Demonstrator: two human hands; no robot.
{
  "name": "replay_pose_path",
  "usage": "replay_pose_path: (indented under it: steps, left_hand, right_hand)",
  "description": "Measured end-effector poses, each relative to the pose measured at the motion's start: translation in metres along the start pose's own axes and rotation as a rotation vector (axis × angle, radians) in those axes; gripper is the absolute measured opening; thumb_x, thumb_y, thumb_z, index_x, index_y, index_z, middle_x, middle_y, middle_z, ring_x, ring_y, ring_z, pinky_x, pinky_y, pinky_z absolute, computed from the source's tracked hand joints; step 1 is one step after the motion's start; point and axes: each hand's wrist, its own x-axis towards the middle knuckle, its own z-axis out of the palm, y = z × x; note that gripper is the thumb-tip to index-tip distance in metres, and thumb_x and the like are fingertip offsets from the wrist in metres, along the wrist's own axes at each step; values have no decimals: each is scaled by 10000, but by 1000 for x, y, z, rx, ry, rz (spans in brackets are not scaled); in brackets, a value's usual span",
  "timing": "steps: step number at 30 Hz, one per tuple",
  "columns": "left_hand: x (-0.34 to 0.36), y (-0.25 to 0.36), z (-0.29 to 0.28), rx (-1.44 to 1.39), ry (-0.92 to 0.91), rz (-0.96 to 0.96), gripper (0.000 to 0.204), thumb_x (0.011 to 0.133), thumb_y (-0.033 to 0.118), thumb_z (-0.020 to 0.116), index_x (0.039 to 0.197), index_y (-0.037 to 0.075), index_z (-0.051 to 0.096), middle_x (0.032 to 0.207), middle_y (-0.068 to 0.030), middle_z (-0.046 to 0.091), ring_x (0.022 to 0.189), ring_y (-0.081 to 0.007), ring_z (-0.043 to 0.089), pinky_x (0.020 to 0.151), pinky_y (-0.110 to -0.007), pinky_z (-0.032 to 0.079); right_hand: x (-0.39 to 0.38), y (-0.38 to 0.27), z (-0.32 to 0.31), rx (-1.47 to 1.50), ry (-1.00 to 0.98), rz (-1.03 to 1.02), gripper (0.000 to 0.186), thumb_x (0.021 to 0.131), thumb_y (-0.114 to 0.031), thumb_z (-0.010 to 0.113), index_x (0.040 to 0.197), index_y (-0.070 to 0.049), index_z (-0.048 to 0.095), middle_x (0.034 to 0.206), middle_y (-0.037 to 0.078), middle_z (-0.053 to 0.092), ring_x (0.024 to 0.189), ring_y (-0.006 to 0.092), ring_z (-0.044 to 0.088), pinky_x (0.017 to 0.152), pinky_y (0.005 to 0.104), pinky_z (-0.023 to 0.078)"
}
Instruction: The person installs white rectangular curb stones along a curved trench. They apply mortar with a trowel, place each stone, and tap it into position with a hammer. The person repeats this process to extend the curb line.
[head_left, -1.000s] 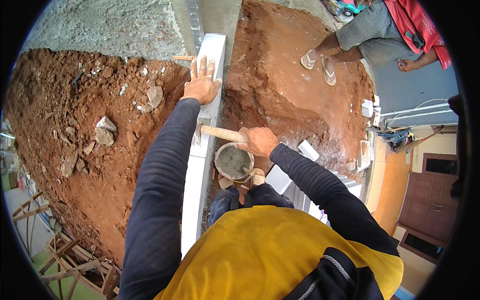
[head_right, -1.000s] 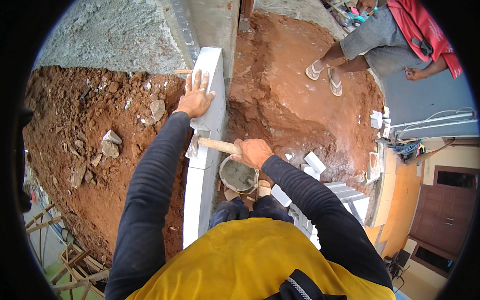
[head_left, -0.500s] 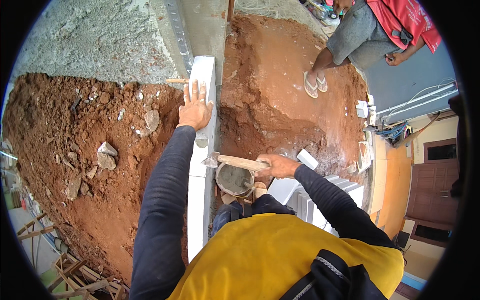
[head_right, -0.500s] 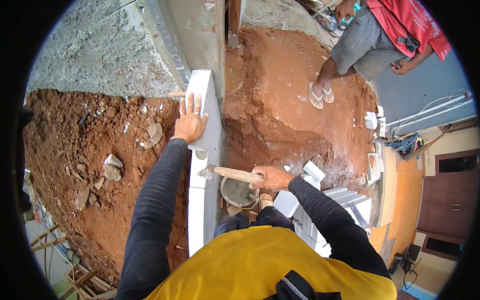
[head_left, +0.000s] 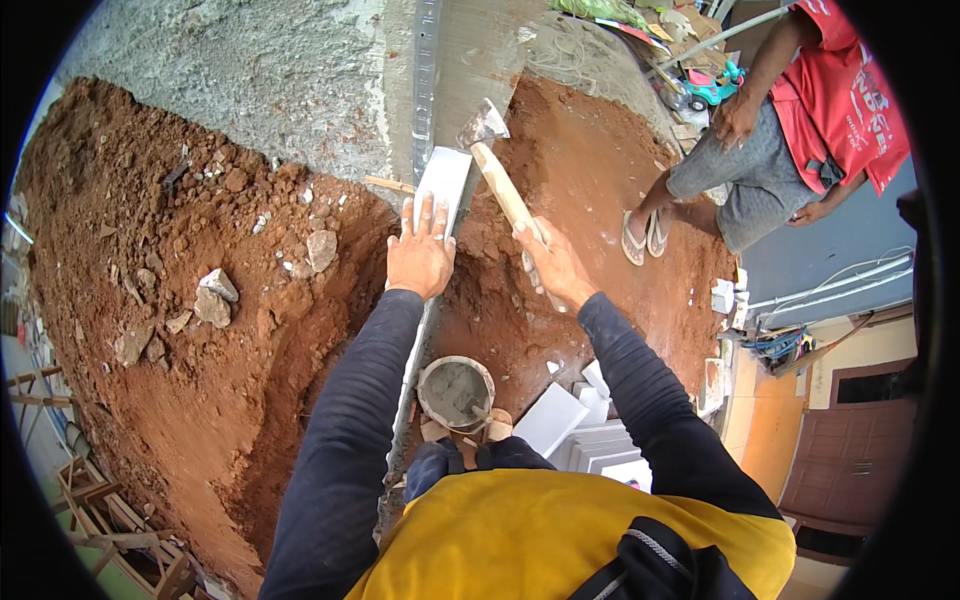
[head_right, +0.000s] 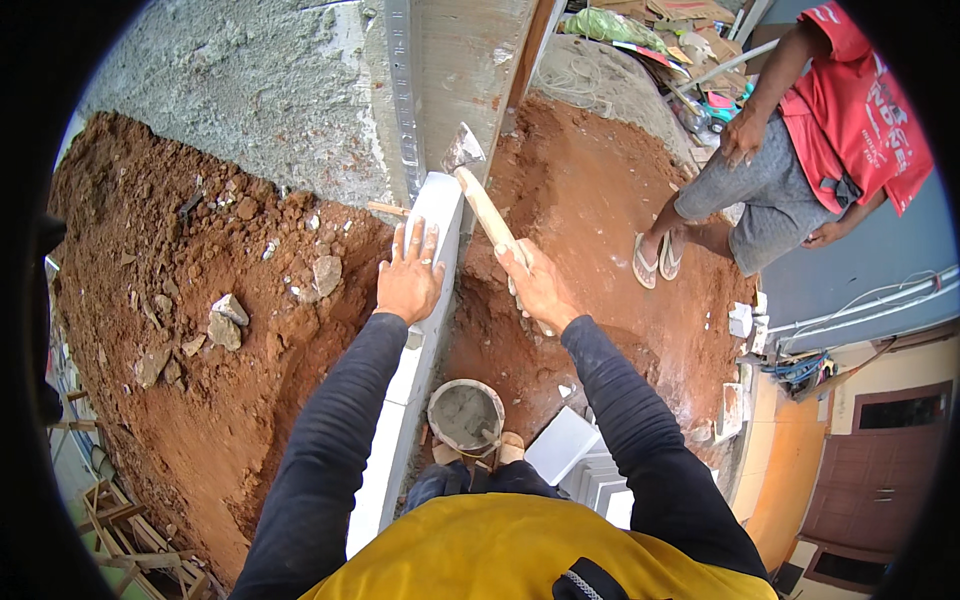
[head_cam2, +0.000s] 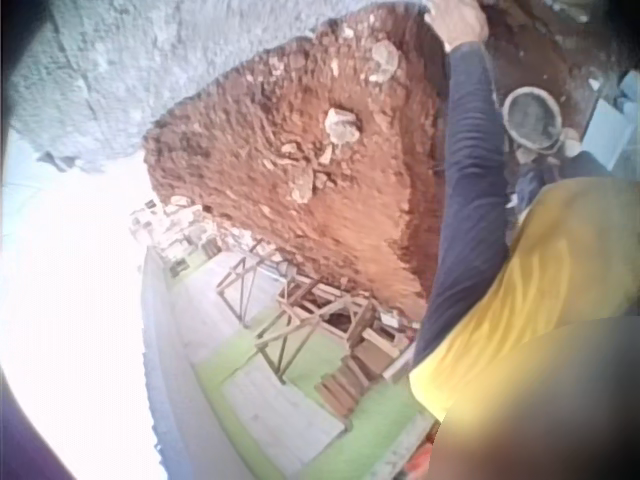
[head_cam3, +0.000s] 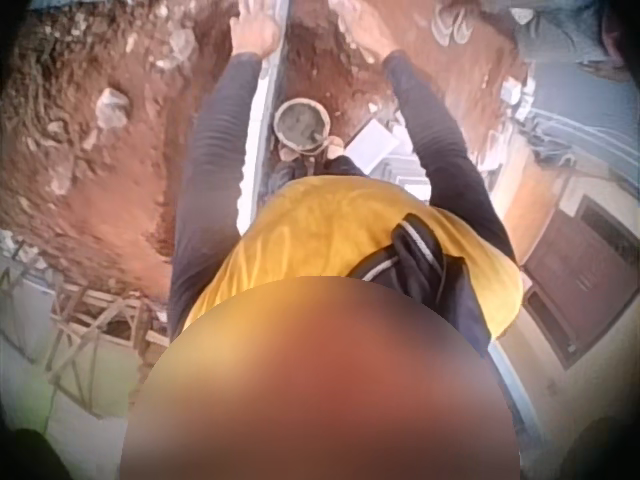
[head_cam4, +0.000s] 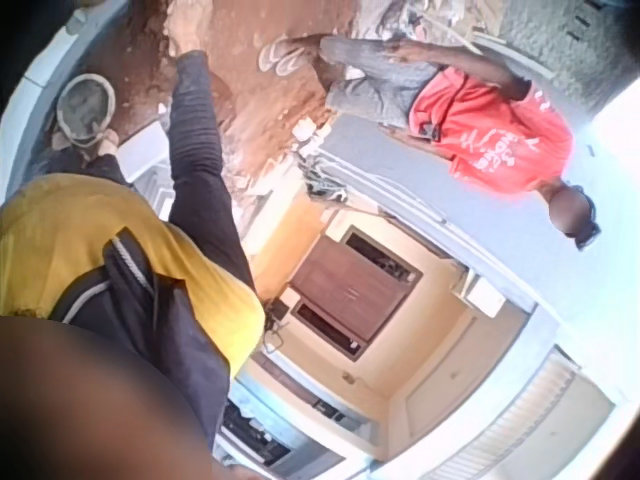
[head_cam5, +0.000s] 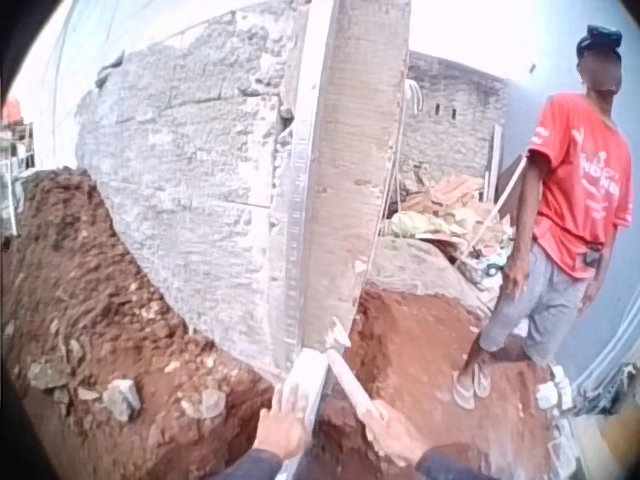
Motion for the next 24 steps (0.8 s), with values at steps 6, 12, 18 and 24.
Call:
replay_pose_path:
  steps: [6, 12, 18, 24]
  left_hand:
    - [-1, 1, -2, -14, -14, -6, 686, 1086, 370, 466, 1710, 145, 292, 1808, -95, 161, 1656, -384, 145, 1163, -650, 439]
    - [-1, 1, -3, -23, 11, -6, 679, 1078, 364, 474, 1700, 141, 318, 1806, -87, 171, 1654, -377, 158, 1165, -642, 444]
    - [-3, 1, -1, -41, 22, -6, 678, 1074, 365, 480, 1696, 139, 331, 1806, -81, 173, 1652, -375, 169, 1170, -641, 439]
    - [-3, 0, -1, -42, 23, -7, 681, 1074, 362, 480, 1699, 141, 323, 1810, -77, 163, 1656, -368, 160, 1177, -647, 425]
  right_hand:
    - [31, -10, 8, -249, -50, 80, 676, 1056, -694, 498, 1122, -30, 606, 784, 82, 619, 557, 186, 603, 476, 357, 520]
    - [39, -10, 0, -322, -73, 141, 690, 1065, -684, 474, 1114, -8, 605, 789, 119, 634, 619, 244, 661, 531, 398, 555]
    - [51, -1, -3, -480, -50, -10, 714, 1055, -694, 467, 1081, 0, 628, 828, 194, 666, 830, 328, 723, 792, 482, 542]
    - [48, -5, -5, -460, -90, 96, 746, 1054, -713, 441, 1118, 5, 637, 882, 226, 697, 786, 352, 728, 756, 485, 556]
